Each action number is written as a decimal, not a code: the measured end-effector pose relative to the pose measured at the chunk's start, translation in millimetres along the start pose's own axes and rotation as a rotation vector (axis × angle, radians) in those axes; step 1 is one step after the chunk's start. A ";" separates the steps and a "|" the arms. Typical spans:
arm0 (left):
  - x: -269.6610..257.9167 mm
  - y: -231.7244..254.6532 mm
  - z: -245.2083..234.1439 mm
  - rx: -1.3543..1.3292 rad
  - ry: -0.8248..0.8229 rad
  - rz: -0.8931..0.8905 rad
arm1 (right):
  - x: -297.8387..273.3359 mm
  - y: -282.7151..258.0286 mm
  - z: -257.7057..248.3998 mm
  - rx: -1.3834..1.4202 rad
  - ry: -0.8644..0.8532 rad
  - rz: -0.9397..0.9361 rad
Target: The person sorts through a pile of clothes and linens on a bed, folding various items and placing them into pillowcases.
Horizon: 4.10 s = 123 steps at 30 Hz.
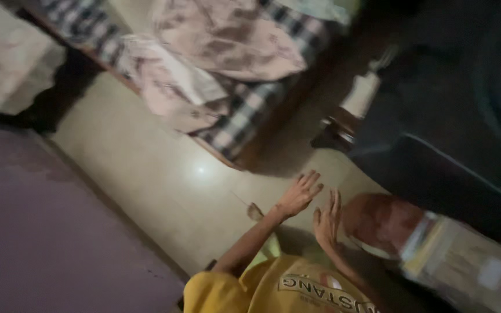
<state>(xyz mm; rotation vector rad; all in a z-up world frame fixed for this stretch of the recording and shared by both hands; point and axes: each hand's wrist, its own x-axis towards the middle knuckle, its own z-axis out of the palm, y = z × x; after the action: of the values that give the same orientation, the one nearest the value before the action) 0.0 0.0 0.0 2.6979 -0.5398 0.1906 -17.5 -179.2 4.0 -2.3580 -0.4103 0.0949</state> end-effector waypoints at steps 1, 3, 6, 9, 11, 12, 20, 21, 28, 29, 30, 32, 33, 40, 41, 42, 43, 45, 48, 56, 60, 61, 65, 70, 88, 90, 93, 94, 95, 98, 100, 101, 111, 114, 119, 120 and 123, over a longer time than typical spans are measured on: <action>-15.6 -35.0 -22.2 0.005 0.008 -0.028 | 15.7 -24.7 26.2 0.002 -0.021 -0.020; -52.6 -90.7 -67.1 0.052 0.129 -0.191 | 42.0 -72.0 71.9 -0.111 -0.077 -0.147; -102.4 -144.5 -134.1 -0.020 0.178 -0.417 | 89.1 -136.5 126.7 -0.076 -0.227 -0.191; -145.7 -190.7 -186.8 -0.040 0.312 -0.596 | 133.8 -189.6 172.0 0.030 -0.283 -0.291; -171.7 -223.2 -212.0 -0.058 0.444 -0.633 | 170.6 -218.8 205.8 0.017 -0.268 -0.319; -182.5 -238.6 -223.3 -0.077 0.569 -0.652 | 186.6 -231.0 219.5 0.006 -0.237 -0.336; -206.2 -417.8 -314.7 -0.145 0.541 -0.802 | 321.8 -342.0 308.9 0.067 -0.095 -0.385; -198.2 -451.7 -328.0 -0.156 0.551 -0.793 | 348.4 -361.8 322.0 0.036 -0.078 -0.328; -142.4 -629.1 -372.2 -0.290 0.352 -0.676 | 480.1 -464.1 399.7 0.002 -0.053 -0.296; -131.1 -651.0 -373.7 -0.335 0.360 -0.667 | 497.4 -473.7 409.1 -0.065 -0.056 -0.267; -119.5 -672.8 -374.0 -0.379 0.368 -0.658 | 512.7 -480.5 417.5 -0.132 -0.059 -0.236; -91.8 -725.6 -374.0 -0.345 0.312 -0.626 | 544.3 -490.5 437.5 -0.179 -0.103 -0.149; -80.0 -748.8 -369.0 -0.306 0.256 -0.607 | 552.0 -489.1 447.3 -0.217 -0.162 -0.063; 70.5 -947.2 -342.6 0.067 0.191 -0.386 | 568.8 -471.0 494.2 -0.329 -0.359 0.154; 97.1 -960.9 -341.4 0.016 0.182 -0.390 | 567.8 -473.3 497.7 -0.378 -0.374 0.204; 118.9 -978.2 -342.4 0.086 0.116 -0.337 | 571.4 -476.4 504.3 -0.372 -0.367 0.237; 138.6 -993.0 -340.0 0.153 0.053 -0.287 | 575.0 -477.4 510.0 -0.468 -0.394 0.267; 173.8 -1016.0 -325.9 0.231 -0.018 -0.244 | 579.0 -479.4 518.2 -0.556 -0.430 0.327; 197.3 -1051.1 -301.5 0.379 -0.045 -0.194 | 577.6 -485.3 524.0 -0.640 -0.367 0.335; 220.7 -1084.8 -379.0 -0.426 0.164 -0.499 | 575.9 -499.9 522.5 -0.562 -0.248 0.361; 120.0 -1153.1 -504.4 -0.892 0.383 -0.649 | 579.2 -514.0 525.5 -0.432 0.024 0.290; 87.2 -1164.8 -535.1 -0.971 0.330 -0.854 | 585.9 -522.1 525.1 -0.378 0.120 0.293; -49.6 -1198.2 -577.5 -1.301 0.584 -0.941 | 602.5 -584.4 516.2 -0.200 0.467 0.263; -155.3 -1231.7 -481.5 -0.617 0.626 -1.146 | 652.5 -610.6 523.3 0.061 0.400 0.197; 25.3 -1132.1 -382.8 -1.011 -0.301 -0.951 | 804.1 -440.0 531.9 -0.134 0.054 0.815; 31.7 -1148.7 -377.4 -1.163 -0.378 -0.985 | 759.8 -464.6 520.8 -0.143 0.249 0.446; 26.2 -1134.7 -381.9 -1.417 -0.385 -1.036 | 690.9 -505.7 505.7 -0.001 0.283 0.614; 24.0 -1126.6 -386.7 -1.516 -0.318 -1.047 | 672.4 -512.2 500.2 -0.006 0.263 0.669; 24.8 -1116.9 -389.6 -1.516 -0.318 -1.039 | 653.1 -518.0 498.0 -0.007 0.270 0.666; 37.2 -1090.1 -409.0 -1.330 -0.232 -1.008 | 615.3 -526.1 487.9 -0.136 0.354 0.637; 40.8 -1071.0 -438.9 -1.152 -0.149 -0.810 | 605.8 -530.1 473.9 -0.040 0.660 0.547; 39.9 -1064.0 -458.1 -1.150 -0.125 -0.811 | 605.1 -529.7 460.1 -0.034 0.657 0.526; -80.3 -1201.1 -669.0 -0.323 -0.004 -0.730 | 626.3 -603.5 378.2 0.755 0.765 0.415; -128.3 -1244.0 -679.8 0.052 0.012 -0.743 | 620.2 -635.5 412.3 0.795 0.779 0.531; -68.0 -1150.0 -634.9 -0.338 -0.036 -0.162 | 633.4 -770.7 425.0 0.982 0.659 0.213; -50.4 -1108.0 -627.7 -0.463 -0.089 0.006 | 638.6 -806.0 425.7 1.056 0.676 0.216; -23.9 -1010.8 -598.5 -0.431 -0.062 0.154 | 634.6 -891.2 406.5 1.195 0.831 0.400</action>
<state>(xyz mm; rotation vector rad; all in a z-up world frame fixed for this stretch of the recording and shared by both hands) 343.1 1105.6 200.8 2.2512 -0.7174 0.0257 271.6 899.3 343.5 -1.0934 0.4429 -0.3539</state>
